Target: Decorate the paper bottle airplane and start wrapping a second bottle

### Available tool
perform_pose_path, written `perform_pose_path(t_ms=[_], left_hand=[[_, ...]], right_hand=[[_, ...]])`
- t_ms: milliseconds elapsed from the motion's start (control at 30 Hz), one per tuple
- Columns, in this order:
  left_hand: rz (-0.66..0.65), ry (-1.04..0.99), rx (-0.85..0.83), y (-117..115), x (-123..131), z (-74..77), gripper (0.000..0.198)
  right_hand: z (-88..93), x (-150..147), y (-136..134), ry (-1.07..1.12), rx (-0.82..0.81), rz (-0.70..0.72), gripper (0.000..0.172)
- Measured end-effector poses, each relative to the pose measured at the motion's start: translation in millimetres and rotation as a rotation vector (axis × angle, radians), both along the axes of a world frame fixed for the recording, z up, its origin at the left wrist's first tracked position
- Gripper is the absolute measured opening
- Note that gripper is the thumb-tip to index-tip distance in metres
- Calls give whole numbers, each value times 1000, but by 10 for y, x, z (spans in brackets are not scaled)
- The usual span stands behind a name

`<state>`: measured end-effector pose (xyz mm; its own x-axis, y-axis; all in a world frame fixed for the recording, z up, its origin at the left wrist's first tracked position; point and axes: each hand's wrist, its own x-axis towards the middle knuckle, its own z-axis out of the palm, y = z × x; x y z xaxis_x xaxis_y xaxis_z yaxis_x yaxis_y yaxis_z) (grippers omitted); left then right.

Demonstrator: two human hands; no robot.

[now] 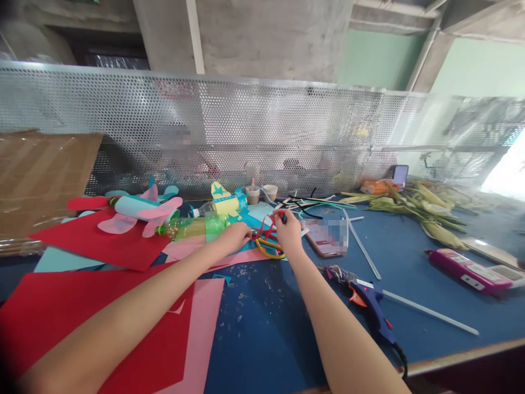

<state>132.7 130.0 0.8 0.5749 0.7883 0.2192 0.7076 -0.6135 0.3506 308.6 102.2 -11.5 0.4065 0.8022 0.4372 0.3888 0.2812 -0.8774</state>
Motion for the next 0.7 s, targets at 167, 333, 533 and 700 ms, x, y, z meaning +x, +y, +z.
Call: perform_pose_path(t_ms=[167,333,533,700], left_hand=[[28,-20,-9,47,-3,41,18],[-12,-19,-79,80,-14,20,12],[-81,-129,-95,-57,33,24,13],[-91,-241,-147,-49,48,30,13]], right_hand=[[45,15,4,175,72,-30,28],[80,48,14,316,150,-56,27],[239,-70,-132,374,250,73,29],[374,-212,-263,542,301,388,27]])
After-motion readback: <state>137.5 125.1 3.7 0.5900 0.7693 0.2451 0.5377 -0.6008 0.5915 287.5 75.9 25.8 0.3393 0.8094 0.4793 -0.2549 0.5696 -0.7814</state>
